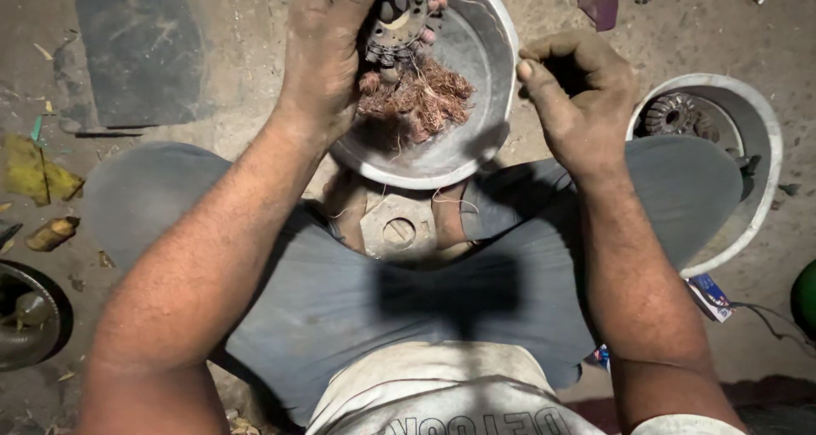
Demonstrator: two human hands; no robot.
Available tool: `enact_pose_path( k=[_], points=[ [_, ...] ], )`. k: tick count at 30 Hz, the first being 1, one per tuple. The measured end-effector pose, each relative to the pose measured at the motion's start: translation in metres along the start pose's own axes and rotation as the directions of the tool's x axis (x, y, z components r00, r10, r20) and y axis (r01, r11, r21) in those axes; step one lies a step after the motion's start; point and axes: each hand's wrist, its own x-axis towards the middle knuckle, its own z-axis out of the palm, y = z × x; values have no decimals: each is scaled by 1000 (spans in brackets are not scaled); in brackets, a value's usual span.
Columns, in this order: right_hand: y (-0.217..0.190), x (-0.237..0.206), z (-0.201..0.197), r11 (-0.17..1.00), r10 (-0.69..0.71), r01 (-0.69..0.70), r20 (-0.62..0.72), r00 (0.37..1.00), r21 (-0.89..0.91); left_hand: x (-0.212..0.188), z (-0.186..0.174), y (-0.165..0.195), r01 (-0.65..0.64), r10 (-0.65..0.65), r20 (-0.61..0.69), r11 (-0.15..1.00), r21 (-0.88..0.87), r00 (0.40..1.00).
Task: The person sits on the floor with a basin between their legs and pulls copper windings out of electric motor armatures by hand. They tear and strip the copper wire from the laminated steel cores, drop the copper into the basin, and set stripped cores aside with other finished armatures.
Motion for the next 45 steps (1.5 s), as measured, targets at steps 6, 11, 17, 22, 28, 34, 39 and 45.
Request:
enact_pose_path(
  k=[6, 11, 17, 22, 28, 34, 39, 45],
  points=[
    [-16, -6, 5, 957, -253, 211, -219, 942, -197, -7, 8, 10, 31, -30, 30, 999, -26, 999],
    [-27, -14, 26, 911, -353, 325, -70, 933, -254, -6, 13, 5, 141, -142, -51, 990, -20, 989],
    [-35, -8, 39, 872, -326, 346, 117, 938, -345, -9, 13, 0, 58, -55, -62, 997, 49, 997],
    [-40, -11, 35, 988, 66, -54, 85, 994, -142, -11, 16, 2, 127, -128, -81, 992, -17, 988],
    [-31, -15, 32, 973, -98, 123, 137, 986, -193, -10, 19, 4, 9, -9, -37, 1000, 3, 999],
    [-25, -11, 26, 967, -178, 193, 97, 979, -166, -10, 17, 4, 63, -63, -42, 998, 5, 997],
    [-33, -12, 24, 999, 35, -31, 129, 991, -36, -12, 19, 2, 49, -50, -43, 999, -20, 998],
    [-33, -12, 25, 989, 95, -86, 75, 993, -116, -13, 18, -1, 58, -60, -55, 998, -33, 997]
  ],
)
